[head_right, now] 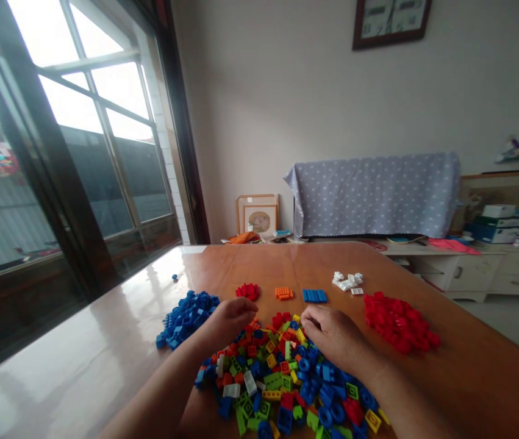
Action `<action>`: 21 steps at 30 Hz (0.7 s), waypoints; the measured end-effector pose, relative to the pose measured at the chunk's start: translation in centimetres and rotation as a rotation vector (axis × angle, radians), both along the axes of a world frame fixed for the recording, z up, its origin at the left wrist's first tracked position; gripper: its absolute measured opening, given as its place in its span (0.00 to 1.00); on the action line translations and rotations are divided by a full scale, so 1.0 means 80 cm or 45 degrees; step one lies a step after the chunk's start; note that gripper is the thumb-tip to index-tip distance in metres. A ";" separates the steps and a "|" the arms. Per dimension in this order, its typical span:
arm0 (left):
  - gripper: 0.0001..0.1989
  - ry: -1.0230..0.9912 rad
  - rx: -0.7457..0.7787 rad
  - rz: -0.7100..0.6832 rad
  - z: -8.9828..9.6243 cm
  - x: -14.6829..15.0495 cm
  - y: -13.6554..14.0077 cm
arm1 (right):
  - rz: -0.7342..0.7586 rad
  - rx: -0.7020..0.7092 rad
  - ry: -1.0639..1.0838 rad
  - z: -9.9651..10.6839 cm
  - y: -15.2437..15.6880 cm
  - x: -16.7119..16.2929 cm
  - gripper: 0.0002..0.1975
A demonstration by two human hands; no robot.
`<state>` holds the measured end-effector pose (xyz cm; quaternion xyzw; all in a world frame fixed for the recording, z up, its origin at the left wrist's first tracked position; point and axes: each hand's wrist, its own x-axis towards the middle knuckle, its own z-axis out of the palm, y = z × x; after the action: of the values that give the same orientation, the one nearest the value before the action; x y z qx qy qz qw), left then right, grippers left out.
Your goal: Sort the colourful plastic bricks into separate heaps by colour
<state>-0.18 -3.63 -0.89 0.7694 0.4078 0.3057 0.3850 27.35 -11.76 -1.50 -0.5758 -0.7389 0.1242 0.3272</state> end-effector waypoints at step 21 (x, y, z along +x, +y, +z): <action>0.28 0.505 0.340 -0.144 -0.015 0.008 -0.014 | -0.172 -0.049 0.095 -0.049 0.042 0.048 0.20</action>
<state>0.47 -4.74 -2.08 0.8799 0.3878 0.1779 0.2089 31.17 -8.43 -5.41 -0.6255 -0.6830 0.1374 0.3512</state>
